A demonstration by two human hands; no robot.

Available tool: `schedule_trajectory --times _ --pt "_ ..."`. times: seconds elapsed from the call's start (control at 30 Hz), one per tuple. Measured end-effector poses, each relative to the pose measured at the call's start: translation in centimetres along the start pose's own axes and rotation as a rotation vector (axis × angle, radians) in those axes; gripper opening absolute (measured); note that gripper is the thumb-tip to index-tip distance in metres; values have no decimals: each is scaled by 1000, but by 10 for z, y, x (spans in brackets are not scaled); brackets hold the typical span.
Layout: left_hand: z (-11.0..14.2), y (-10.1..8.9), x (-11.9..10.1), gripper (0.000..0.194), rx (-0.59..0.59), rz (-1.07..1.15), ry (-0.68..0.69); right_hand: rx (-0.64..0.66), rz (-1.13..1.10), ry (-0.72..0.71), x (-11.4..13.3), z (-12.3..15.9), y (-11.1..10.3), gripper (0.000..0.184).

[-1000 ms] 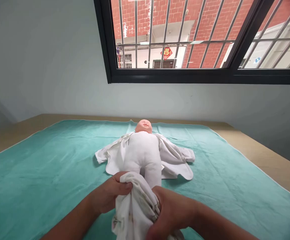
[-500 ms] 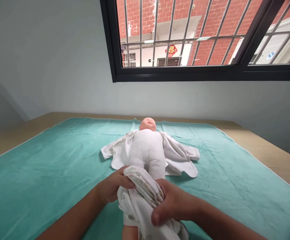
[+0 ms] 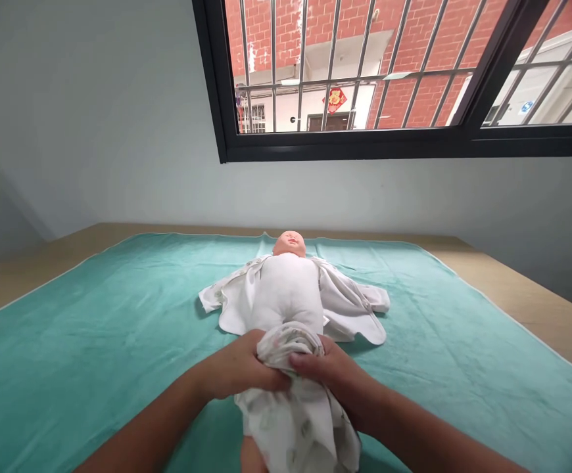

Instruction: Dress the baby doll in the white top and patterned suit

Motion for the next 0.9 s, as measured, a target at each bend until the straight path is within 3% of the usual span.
schedule_trajectory --times 0.13,0.27,0.4,0.5,0.6,0.73,0.8,0.9 --pt "-2 -3 19 37 -29 412 21 153 204 44 12 0 9 64" --pt "-2 -6 26 31 -86 479 20 181 356 102 10 -3 9 53" --pt "-2 -4 7 32 -76 327 62 -45 190 10 2 -3 2 39" --pt "-2 8 -14 54 28 79 84 -187 66 -46 -4 -1 -3 32" --pt "0 16 -25 66 19 -87 75 -241 22 -29 -7 -1 -6 19" --pt "8 20 -26 56 -191 -80 113 -231 95 -41 1 -3 -5 26" --pt "16 22 -21 51 -344 -57 86 -216 281 -126 9 -2 -3 27" --pt "34 28 -8 45 -615 -51 -34 -166 711 -251 16 1 4 16"
Point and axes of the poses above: each hand's wrist, its own z-axis away from the middle knuckle, its own y-axis out of the palm, x = y × z, the point moved 5 cm from there along -z, towards the middle knuckle, and after that the axes turned 5 degrees about -z, right-handed, at the moved point
